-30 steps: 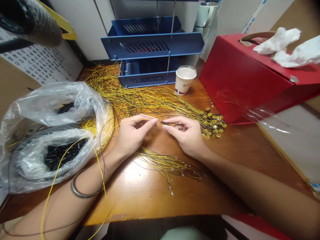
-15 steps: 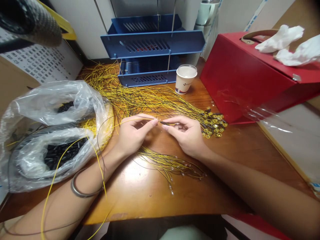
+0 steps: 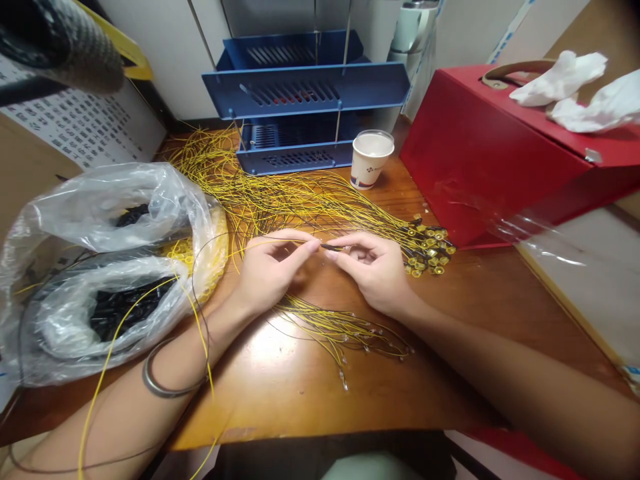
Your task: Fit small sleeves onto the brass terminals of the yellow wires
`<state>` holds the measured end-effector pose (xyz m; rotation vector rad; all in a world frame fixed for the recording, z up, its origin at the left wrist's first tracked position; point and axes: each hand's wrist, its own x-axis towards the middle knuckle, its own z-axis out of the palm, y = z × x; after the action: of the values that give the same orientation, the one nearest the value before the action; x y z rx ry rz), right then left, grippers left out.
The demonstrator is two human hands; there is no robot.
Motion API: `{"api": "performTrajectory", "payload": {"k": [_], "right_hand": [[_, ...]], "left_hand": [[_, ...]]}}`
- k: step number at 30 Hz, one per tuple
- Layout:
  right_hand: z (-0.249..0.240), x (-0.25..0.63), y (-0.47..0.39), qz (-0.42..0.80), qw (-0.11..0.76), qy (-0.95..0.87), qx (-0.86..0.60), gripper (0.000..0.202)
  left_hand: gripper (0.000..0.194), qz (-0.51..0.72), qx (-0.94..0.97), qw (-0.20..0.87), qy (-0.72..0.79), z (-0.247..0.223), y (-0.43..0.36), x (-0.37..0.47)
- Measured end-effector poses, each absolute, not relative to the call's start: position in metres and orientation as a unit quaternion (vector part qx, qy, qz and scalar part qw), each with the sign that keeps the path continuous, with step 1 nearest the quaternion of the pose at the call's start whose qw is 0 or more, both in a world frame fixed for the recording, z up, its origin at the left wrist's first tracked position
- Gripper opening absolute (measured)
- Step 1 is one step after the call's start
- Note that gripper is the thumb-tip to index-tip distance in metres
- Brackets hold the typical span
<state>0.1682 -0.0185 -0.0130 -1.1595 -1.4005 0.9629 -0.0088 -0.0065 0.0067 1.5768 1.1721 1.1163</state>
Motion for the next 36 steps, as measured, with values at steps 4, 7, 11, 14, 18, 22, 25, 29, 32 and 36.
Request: {"api": "performTrajectory", "payload": {"k": [4,7,11,14,18,22,25,29,32,36], "right_hand": [[-0.0119,0.1675,-0.0184,0.397,0.517,-0.585,-0.483,0.015],[-0.0114,0.168,-0.0182,0.396,0.518,-0.582,-0.485,0.016],[-0.0119,0.1685,-0.0181,0.406,0.517,-0.579,-0.483,0.018],[-0.0122,0.1682,-0.0177,0.408,0.516,-0.577,-0.485,0.018],[-0.0126,0.1678,-0.0167,0.417,0.52,-0.568,-0.482,0.018],[-0.0128,0.1683,-0.0167,0.425,0.52,-0.572,-0.472,0.017],[-0.0123,0.1695,-0.0176,0.435,0.517,-0.569,-0.47,0.02],[-0.0116,0.1709,-0.0182,0.445,0.538,-0.545,-0.465,0.022],[-0.0124,0.1706,-0.0177,0.423,0.544,-0.55,-0.472,0.017],[-0.0138,0.1697,-0.0171,0.407,0.54,-0.562,-0.476,0.014]], "left_hand": [[0.022,0.473,0.63,0.385,0.48,0.0055,-0.0046,-0.009],[0.02,0.484,0.63,0.369,0.483,0.0048,-0.0039,-0.0095],[0.017,0.487,0.627,0.362,0.488,0.0054,-0.0045,-0.0103],[0.017,0.489,0.63,0.355,0.488,0.0052,-0.0047,-0.011],[0.022,0.481,0.623,0.391,0.478,0.0049,-0.005,-0.0096],[0.023,0.449,0.624,0.442,0.462,0.0069,-0.0061,-0.007],[0.025,0.448,0.616,0.446,0.47,0.0075,-0.0056,-0.0073],[0.026,0.465,0.609,0.428,0.479,0.006,-0.0042,-0.0093],[0.025,0.462,0.62,0.416,0.479,0.0057,-0.0047,-0.0094],[0.023,0.449,0.635,0.428,0.461,0.0078,-0.0064,-0.0082]]}}
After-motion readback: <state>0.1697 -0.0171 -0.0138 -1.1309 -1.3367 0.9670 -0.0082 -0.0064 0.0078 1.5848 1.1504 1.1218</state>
